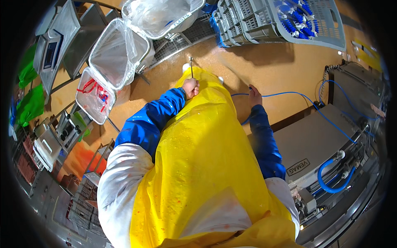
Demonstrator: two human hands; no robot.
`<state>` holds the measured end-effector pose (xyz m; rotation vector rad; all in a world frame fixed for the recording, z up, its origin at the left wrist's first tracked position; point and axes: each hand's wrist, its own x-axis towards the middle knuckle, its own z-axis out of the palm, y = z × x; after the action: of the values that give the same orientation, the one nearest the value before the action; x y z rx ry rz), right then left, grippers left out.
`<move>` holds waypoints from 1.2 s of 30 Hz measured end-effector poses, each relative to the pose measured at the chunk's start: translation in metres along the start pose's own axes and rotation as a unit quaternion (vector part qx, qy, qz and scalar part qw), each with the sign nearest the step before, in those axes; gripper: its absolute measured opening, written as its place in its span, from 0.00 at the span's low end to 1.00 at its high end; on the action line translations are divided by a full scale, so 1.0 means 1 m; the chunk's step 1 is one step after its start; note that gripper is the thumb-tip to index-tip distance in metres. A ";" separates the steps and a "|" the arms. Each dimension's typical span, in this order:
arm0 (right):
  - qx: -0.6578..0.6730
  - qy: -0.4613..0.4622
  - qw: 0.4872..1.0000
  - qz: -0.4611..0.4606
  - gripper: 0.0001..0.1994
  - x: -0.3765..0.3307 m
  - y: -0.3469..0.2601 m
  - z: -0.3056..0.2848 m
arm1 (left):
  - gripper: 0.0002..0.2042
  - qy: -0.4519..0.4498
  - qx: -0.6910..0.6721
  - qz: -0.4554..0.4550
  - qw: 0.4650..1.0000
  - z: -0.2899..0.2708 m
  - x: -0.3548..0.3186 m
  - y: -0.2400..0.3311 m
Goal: The person connects a blue hose to a metal machine, then retrieves a long metal rod and a clear plastic tube. They attach the tube to the rod and insert the assembly into the machine. The person then handles a cylindrical metal part, attaching a smaller component to it.
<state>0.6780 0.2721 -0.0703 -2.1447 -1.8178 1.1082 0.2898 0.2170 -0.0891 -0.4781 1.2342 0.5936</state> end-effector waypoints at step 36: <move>-0.240 -0.203 0.925 -0.214 0.18 -0.099 -0.111 0.023 | 0.08 -0.062 0.037 0.108 0.992 0.094 0.083 -0.144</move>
<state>0.5739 0.2059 0.0156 -1.6358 -2.8270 1.1392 0.4694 0.1807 -0.1408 -0.2438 1.1928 0.7476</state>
